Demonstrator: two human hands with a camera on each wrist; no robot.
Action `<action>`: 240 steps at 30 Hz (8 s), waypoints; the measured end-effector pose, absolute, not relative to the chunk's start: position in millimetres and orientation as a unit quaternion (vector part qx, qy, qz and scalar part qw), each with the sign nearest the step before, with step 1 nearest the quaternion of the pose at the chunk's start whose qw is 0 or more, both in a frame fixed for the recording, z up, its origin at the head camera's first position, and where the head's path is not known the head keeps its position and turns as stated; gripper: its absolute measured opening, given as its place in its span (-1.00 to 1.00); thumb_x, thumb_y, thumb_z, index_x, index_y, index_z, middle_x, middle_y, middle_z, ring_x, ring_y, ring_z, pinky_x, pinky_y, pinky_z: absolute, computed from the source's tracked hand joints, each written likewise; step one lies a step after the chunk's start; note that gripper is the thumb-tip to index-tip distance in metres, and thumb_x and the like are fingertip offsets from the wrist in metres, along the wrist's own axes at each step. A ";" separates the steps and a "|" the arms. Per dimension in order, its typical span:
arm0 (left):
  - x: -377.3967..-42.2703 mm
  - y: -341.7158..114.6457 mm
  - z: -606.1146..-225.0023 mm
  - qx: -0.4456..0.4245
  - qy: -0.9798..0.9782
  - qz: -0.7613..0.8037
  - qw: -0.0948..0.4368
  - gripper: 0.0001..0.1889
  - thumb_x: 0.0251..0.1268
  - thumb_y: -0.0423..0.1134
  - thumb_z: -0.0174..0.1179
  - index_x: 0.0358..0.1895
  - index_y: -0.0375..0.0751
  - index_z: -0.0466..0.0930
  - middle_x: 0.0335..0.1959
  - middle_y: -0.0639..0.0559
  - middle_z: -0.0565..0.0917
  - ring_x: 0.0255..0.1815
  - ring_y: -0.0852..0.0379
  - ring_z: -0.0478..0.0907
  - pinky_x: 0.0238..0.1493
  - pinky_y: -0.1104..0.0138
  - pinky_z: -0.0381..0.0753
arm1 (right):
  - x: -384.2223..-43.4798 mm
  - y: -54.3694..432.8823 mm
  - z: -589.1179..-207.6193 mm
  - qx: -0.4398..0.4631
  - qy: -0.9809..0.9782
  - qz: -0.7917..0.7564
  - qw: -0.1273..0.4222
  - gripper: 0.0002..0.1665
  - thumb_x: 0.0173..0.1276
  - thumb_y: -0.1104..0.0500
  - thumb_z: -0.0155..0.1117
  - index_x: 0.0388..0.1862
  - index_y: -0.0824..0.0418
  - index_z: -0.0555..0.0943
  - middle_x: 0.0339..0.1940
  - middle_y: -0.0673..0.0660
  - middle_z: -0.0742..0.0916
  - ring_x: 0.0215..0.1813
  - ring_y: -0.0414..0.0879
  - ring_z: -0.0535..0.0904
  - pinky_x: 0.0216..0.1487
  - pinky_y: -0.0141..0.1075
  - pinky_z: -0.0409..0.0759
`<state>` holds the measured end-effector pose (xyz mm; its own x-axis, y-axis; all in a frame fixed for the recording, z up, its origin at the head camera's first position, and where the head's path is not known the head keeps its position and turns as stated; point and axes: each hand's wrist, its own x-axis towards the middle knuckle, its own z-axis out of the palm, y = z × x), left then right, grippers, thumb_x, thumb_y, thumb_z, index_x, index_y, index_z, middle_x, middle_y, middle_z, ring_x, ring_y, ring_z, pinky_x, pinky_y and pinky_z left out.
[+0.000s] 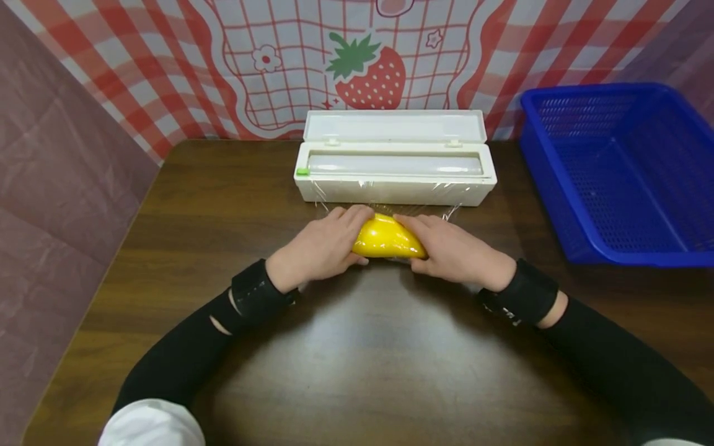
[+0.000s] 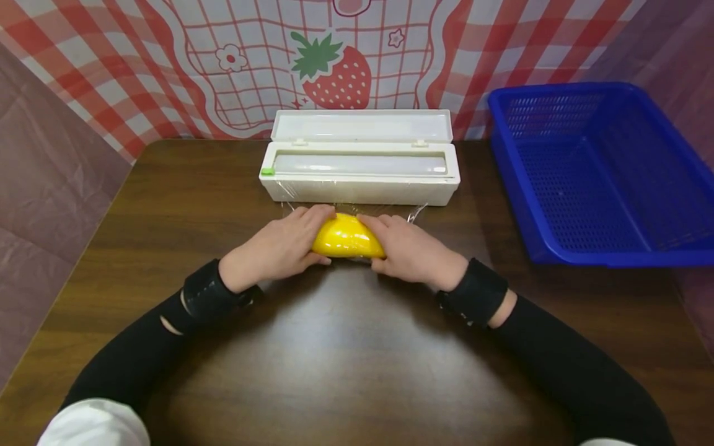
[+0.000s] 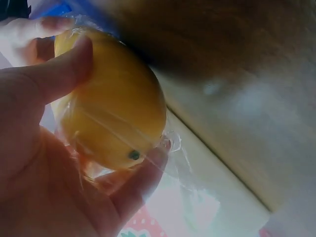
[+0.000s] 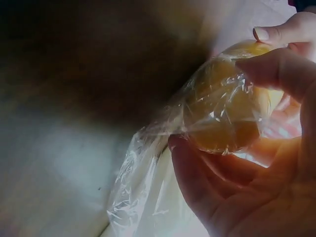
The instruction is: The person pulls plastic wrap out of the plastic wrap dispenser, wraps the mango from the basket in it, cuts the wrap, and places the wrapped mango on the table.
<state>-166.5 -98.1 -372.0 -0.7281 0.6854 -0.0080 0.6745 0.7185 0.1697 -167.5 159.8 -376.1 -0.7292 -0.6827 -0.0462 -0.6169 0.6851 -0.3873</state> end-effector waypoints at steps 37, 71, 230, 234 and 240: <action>-201.4 -105.6 -371.5 0.263 0.924 0.275 0.032 -0.18 0.36 0.38 -0.01 0.39 -0.25 0.27 -0.07 0.01 0.53 -0.14 0.08 0.41 -0.17 0.22 0.44 | -207.2 174.3 -376.8 -0.262 0.901 -0.321 0.132 -0.09 0.40 -0.19 0.27 0.51 0.26 0.18 0.08 0.23 0.64 -0.04 0.04 0.53 0.02 -0.05 0.46; -199.5 -94.6 -369.7 0.096 0.937 0.335 0.035 -0.33 0.32 0.46 -0.05 -0.08 -0.17 0.42 -0.46 -0.08 0.50 -0.50 -0.02 0.44 -0.48 0.25 0.30 | -210.2 170.9 -368.5 -0.169 0.828 -0.479 0.239 -0.42 0.56 -0.16 0.03 0.25 0.28 0.38 -0.07 0.26 0.58 -0.23 0.13 0.65 -0.17 -0.05 0.61; -219.7 -177.0 -374.9 0.123 0.967 0.200 -0.096 -0.32 0.19 0.30 0.28 0.37 0.21 0.46 -0.66 -0.01 0.54 -0.63 -0.04 0.39 -0.65 0.14 0.32 | -247.2 30.4 -331.5 -0.360 0.925 -0.118 -0.006 -0.70 0.34 0.44 0.16 -0.08 0.14 0.69 -0.18 0.12 0.64 -0.22 -0.03 0.57 -0.28 -0.20 0.56; -218.8 -176.5 -374.4 0.127 0.967 0.198 -0.095 -0.32 0.20 0.28 0.29 0.39 0.20 0.44 -0.71 -0.02 0.45 -0.67 -0.02 0.29 -0.67 0.17 0.24 | -247.1 34.3 -331.5 -0.357 0.926 -0.120 0.002 -0.68 0.36 0.44 0.12 -0.06 0.15 0.69 -0.16 0.13 0.64 -0.20 -0.02 0.58 -0.22 -0.19 0.57; -218.9 -176.8 -374.3 0.129 0.968 0.194 -0.093 -0.30 0.20 0.30 0.27 0.40 0.19 0.43 -0.71 0.00 0.39 -0.68 0.01 0.23 -0.67 0.19 0.20 | -245.8 39.9 -329.3 -0.356 0.927 -0.118 0.001 -0.68 0.39 0.42 0.10 -0.03 0.17 0.69 -0.14 0.15 0.65 -0.19 0.00 0.58 -0.19 -0.17 0.58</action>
<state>-218.9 -176.8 -374.3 -0.9491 0.2143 0.2310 0.2867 0.8915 0.3507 -245.8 39.9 -329.3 -0.7464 -0.6603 0.0831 -0.6600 0.7185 -0.2195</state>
